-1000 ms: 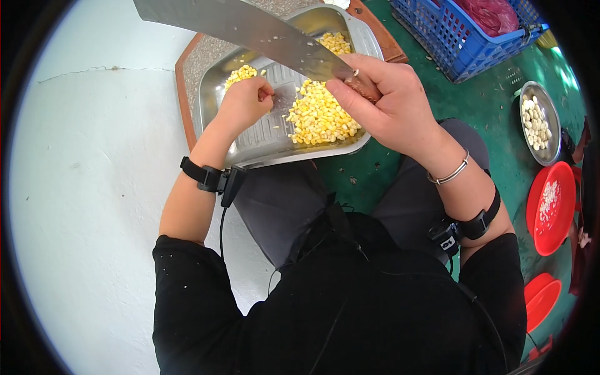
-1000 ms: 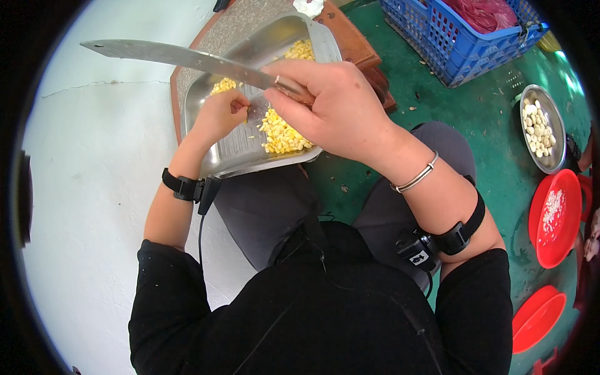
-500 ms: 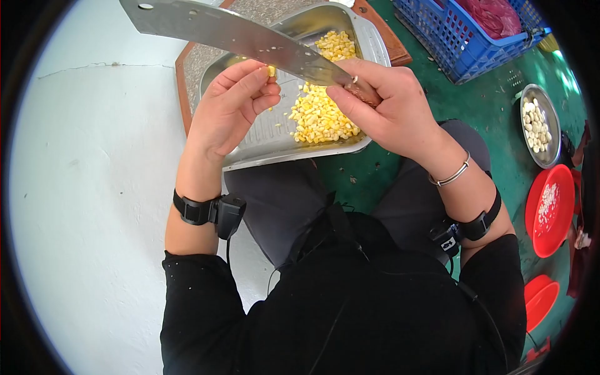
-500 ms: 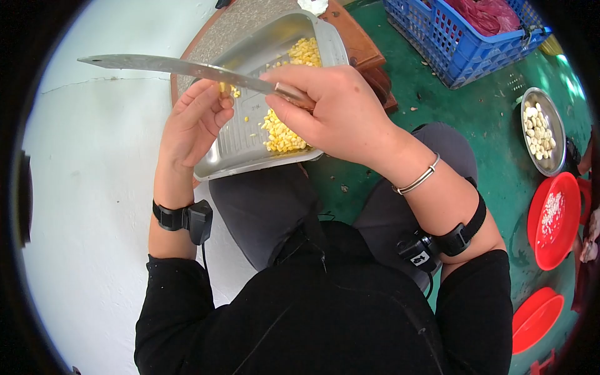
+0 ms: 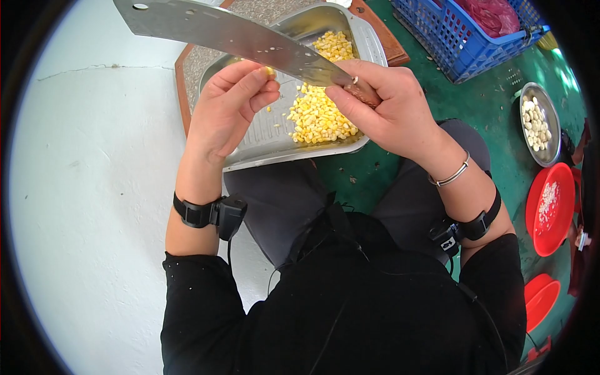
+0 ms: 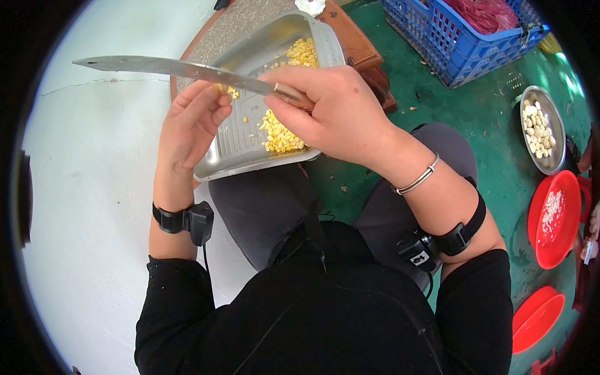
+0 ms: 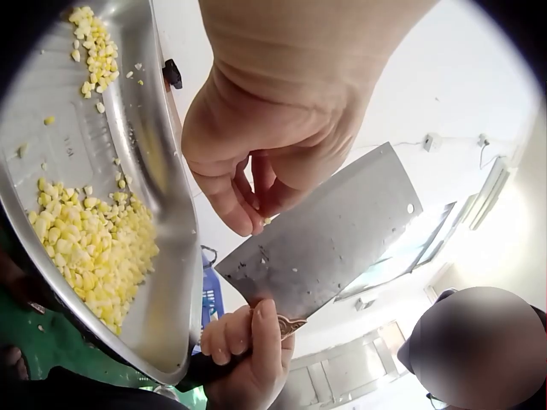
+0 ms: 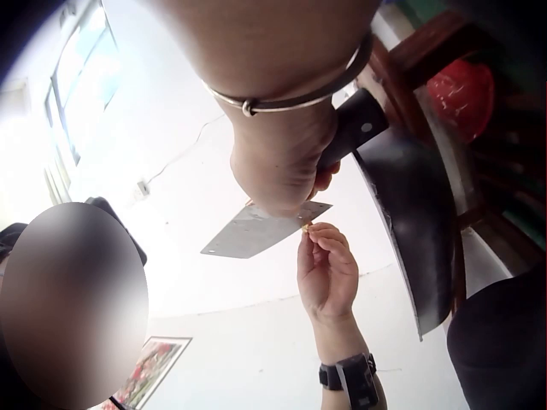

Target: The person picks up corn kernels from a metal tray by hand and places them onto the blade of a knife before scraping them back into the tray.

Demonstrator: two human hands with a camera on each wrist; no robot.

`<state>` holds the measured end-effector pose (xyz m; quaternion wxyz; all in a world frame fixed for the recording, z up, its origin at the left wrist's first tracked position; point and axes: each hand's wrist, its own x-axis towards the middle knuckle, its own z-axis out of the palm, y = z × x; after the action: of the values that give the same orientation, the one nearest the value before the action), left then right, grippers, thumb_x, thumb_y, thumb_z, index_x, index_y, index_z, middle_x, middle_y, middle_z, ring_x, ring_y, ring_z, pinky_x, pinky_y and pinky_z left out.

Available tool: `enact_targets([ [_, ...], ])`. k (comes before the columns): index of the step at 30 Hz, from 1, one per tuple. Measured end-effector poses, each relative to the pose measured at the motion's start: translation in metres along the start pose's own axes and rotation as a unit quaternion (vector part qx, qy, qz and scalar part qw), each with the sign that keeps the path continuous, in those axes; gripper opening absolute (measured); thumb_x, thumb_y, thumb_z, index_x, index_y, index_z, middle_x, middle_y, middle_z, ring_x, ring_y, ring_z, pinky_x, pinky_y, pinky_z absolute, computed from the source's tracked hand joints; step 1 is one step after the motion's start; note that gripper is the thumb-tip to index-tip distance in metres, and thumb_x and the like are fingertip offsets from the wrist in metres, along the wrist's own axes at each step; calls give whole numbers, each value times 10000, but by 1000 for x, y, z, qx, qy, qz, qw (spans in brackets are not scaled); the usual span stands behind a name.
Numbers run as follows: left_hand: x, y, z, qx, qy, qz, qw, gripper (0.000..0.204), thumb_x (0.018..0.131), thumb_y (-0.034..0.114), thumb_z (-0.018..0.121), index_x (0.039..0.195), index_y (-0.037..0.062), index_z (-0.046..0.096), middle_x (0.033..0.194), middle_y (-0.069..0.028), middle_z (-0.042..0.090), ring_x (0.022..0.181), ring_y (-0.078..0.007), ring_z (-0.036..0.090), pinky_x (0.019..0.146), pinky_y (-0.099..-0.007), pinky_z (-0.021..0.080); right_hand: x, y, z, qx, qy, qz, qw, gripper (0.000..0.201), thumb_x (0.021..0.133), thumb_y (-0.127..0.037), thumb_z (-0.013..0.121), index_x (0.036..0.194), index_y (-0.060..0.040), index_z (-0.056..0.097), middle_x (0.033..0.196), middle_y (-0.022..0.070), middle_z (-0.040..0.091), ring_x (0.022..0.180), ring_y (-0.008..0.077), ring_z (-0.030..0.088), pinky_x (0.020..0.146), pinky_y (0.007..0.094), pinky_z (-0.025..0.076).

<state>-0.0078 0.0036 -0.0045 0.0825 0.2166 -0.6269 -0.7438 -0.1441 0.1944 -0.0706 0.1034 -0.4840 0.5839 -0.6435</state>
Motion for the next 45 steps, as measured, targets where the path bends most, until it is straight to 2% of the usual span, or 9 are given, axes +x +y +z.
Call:
enact_targets([
  [14,-1,-3,10,157,37,3,987,164,867,86,644,1006,-1,633,889,-59,650,763,-127,627,724,-243,516,-1,2,1,-5,-7,-17,1000,215,815,-146,648,992,-25,639,544,97,493,461,212,491,468,304,394],
  [23,7,1,14,289,-56,38,955,203,867,48,615,1064,0,617,986,-69,640,853,-133,606,786,-275,499,0,0,-1,0,-18,-12,1000,221,814,-145,648,999,-25,639,536,86,474,455,199,473,466,295,384],
  [26,11,5,3,312,-57,-23,948,185,846,62,642,1018,-3,662,911,-42,667,808,-97,598,736,-238,501,0,0,-2,1,-1,-8,1000,224,819,-140,643,1013,-28,641,524,71,427,449,174,432,463,284,367],
  [29,19,1,-25,384,-58,-70,919,172,846,82,648,988,-16,654,888,-56,661,788,-117,598,745,-263,485,0,0,-2,0,14,-2,1000,224,824,-134,637,1024,-34,644,518,58,370,450,153,382,460,279,346],
  [34,26,-27,-77,606,-5,-76,792,173,837,146,658,928,0,678,854,-54,677,787,-110,614,688,-277,486,1,-1,-3,-3,21,8,1000,217,825,-130,635,1023,-41,649,518,57,333,452,150,350,458,282,335],
  [38,16,-49,-67,592,-30,-125,796,176,841,122,641,981,17,665,875,-47,673,781,-118,616,695,-273,490,1,0,-2,0,20,1,1000,209,825,-132,635,1011,-38,649,518,57,348,450,152,363,459,280,339],
  [40,15,-46,-51,344,-85,-168,920,209,839,110,635,1033,35,652,889,-41,667,786,-119,615,700,-269,493,1,0,-2,2,25,-1,1000,205,825,-133,635,1006,-36,648,517,58,355,448,154,369,459,281,341],
  [44,46,-28,-67,337,8,-123,933,207,840,107,636,1032,34,655,873,-37,662,799,-113,609,706,-267,497,2,-1,-3,-3,10,6,1000,199,824,-135,637,993,-30,644,518,73,396,450,168,399,464,287,358],
  [45,56,-26,-77,427,59,-102,897,215,829,118,649,1028,35,657,862,-38,659,788,-125,614,702,-270,497,2,-2,-3,-9,7,12,1000,201,824,-137,637,992,-26,642,521,79,412,453,174,411,467,288,366],
])
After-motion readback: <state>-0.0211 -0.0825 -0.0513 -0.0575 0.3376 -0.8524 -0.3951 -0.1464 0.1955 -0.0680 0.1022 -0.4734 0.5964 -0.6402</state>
